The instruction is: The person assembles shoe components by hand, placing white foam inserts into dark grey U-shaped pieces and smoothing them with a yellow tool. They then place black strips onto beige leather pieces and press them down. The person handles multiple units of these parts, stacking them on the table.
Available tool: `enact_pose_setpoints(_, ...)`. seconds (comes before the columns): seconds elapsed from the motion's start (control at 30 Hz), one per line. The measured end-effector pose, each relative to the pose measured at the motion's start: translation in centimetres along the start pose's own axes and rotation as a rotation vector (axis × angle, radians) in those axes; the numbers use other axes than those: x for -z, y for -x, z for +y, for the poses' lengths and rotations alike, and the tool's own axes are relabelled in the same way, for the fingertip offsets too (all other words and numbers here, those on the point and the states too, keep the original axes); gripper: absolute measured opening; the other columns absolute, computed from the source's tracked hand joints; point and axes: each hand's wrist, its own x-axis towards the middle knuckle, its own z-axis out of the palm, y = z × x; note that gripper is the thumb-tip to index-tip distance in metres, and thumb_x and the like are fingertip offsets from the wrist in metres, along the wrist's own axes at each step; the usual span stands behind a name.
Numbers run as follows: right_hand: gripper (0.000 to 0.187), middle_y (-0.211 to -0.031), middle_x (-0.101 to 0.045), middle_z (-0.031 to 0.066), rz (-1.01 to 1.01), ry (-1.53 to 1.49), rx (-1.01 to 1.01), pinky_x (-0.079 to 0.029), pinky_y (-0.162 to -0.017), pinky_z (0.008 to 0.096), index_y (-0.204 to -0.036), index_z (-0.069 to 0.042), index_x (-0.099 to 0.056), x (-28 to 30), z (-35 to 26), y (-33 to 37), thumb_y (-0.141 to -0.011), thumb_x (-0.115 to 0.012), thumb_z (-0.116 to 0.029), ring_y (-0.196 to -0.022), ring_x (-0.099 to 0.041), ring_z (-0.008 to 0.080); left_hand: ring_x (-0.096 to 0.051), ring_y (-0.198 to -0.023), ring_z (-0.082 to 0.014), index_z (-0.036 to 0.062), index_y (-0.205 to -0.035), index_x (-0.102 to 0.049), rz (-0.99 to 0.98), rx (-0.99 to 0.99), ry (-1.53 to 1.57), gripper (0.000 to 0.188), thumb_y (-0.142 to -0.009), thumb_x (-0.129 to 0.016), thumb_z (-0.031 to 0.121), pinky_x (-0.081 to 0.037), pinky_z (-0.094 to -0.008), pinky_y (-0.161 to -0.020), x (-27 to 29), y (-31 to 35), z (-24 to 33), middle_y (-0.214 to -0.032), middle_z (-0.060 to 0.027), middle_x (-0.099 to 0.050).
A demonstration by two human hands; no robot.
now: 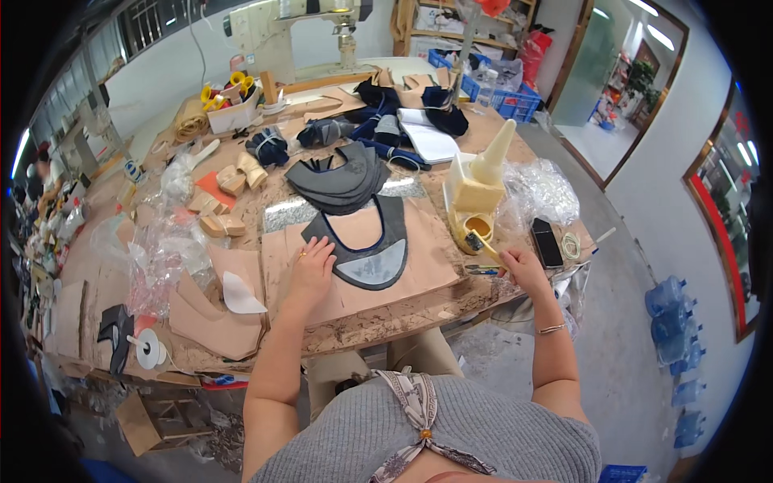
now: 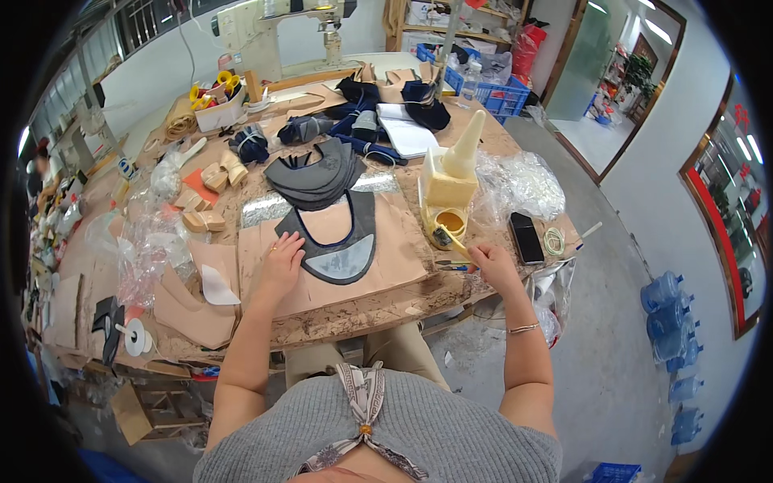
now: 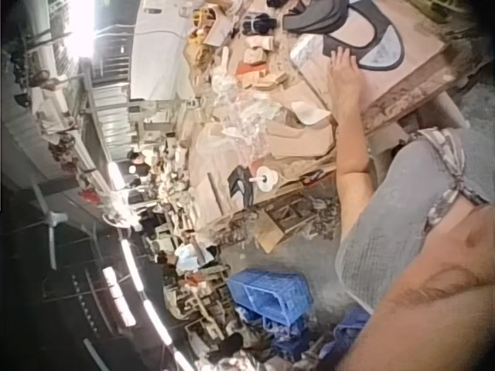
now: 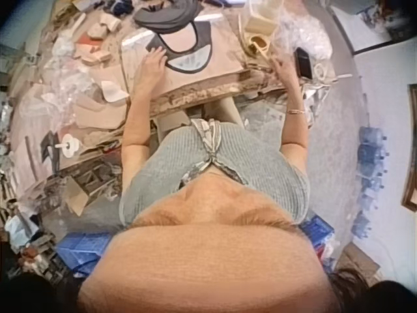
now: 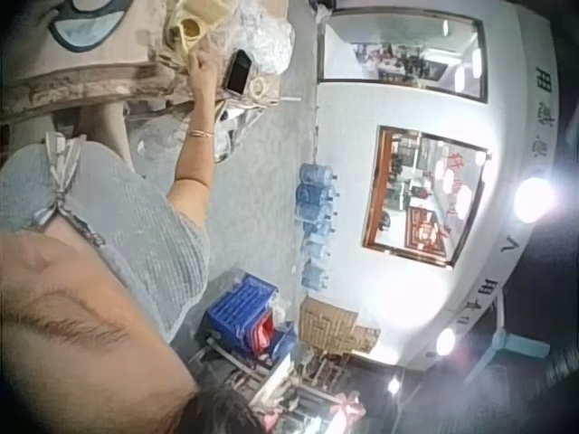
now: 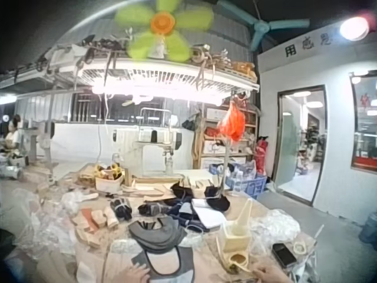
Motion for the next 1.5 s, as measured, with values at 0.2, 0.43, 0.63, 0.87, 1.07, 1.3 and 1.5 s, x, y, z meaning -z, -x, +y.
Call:
enact_pose_setpoints(0.2, 0.016, -0.075, -0.069, 0.0028, -0.09, -0.159, 0.313, -0.042, -0.052, 0.0257, -0.096, -0.011, -0.072, -8.3, -4.4, -0.6, -0.09, -0.065, -0.024, -0.058, -0.057, 0.0112, -0.06, -0.098, -0.0285, 0.007, -0.086, -0.07, -0.045, -0.004, -0.029, 0.01, -0.081, -0.064, 0.013, -0.047, -0.0405, -0.088, 0.7, -3.3, -0.7, -0.097, -0.008, -0.067)
enact_pose_setpoints(0.43, 0.011, -0.076, -0.061, 0.001, 0.186, 0.445, 1.034, -0.044, -0.061, 0.0345, -0.087, -0.02, -0.068, -16.1, -9.0, -0.5, -0.077, -0.072, -0.022, -0.072, -0.062, 0.0214, -0.06, -0.088, -0.0292, 0.0061, -0.08, -0.07, 0.107, -0.076, 0.174, 0.008, -0.073, -0.073, 0.008, -0.049, -0.0387, -0.079, -0.4, -2.9, -2.4, -0.086, -0.0083, -0.064)
enact_pose_setpoints(0.63, 0.009, -0.075, -0.06, 0.0013, 0.12, 0.486, 0.88, -0.045, -0.064, 0.0385, -0.086, -0.018, -0.066, -14.9, -9.8, -1.5, -0.079, -0.069, -0.022, -0.074, -0.062, 0.0225, -0.059, -0.09, -0.0298, 0.0048, -0.08, -0.069, 0.091, -0.038, 0.235, 0.008, -0.073, -0.072, 0.006, -0.049, -0.0385, -0.081, -0.6, -2.7, -2.3, -0.086, -0.0086, -0.064)
enact_pose_setpoints(0.87, 0.01, -0.077, -0.062, 0.0016, -0.007, 0.458, 0.951, -0.047, -0.065, 0.0376, -0.087, -0.016, -0.067, -15.7, -10.7, -1.9, -0.079, -0.071, -0.022, -0.073, -0.063, 0.0234, -0.059, -0.091, -0.0299, 0.0043, -0.081, -0.07, 0.123, -0.066, 0.281, 0.007, -0.074, -0.071, 0.005, -0.049, -0.0378, -0.082, -1.0, -2.4, -2.9, -0.088, -0.0089, -0.065)
enact_pose_setpoints(1.07, 0.01, -0.074, -0.06, 0.0022, 0.078, 0.448, 1.046, -0.046, -0.062, 0.0378, -0.084, -0.016, -0.066, -17.9, -13.3, -1.9, -0.081, -0.069, -0.024, -0.069, -0.061, 0.0239, -0.059, -0.091, -0.0297, 0.004, -0.081, -0.07, 0.139, -0.046, 0.25, 0.008, -0.074, -0.072, 0.005, -0.049, -0.0371, -0.082, -1.0, -2.4, -2.8, -0.089, -0.0084, -0.065)
enact_pose_setpoints(1.3, 0.008, -0.072, -0.059, 0.0023, -0.082, 0.54, 1.022, -0.047, -0.061, 0.0374, -0.083, -0.015, -0.066, -13.5, -10.8, -2.3, -0.081, -0.069, -0.023, -0.067, -0.06, 0.0243, -0.059, -0.092, -0.0296, 0.0042, -0.082, -0.07, 0.114, -0.041, 0.265, 0.007, -0.075, -0.071, 0.006, -0.049, -0.0375, -0.082, -0.7, -2.4, -2.6, -0.09, -0.009, -0.064)
enact_pose_setpoints(1.5, 0.008, -0.075, -0.061, 0.0038, -0.021, 0.412, 1.037, -0.047, -0.062, 0.0383, -0.082, -0.014, -0.065, -16.5, -11.8, -2.7, -0.079, -0.07, -0.02, -0.071, -0.061, 0.0255, -0.061, -0.095, -0.0276, 0.0053, -0.087, -0.072, 0.087, -0.025, 0.22, 0.011, -0.076, -0.072, 0.007, -0.049, -0.0361, -0.086, -0.8, -2.4, -2.9, -0.094, -0.0091, -0.067)
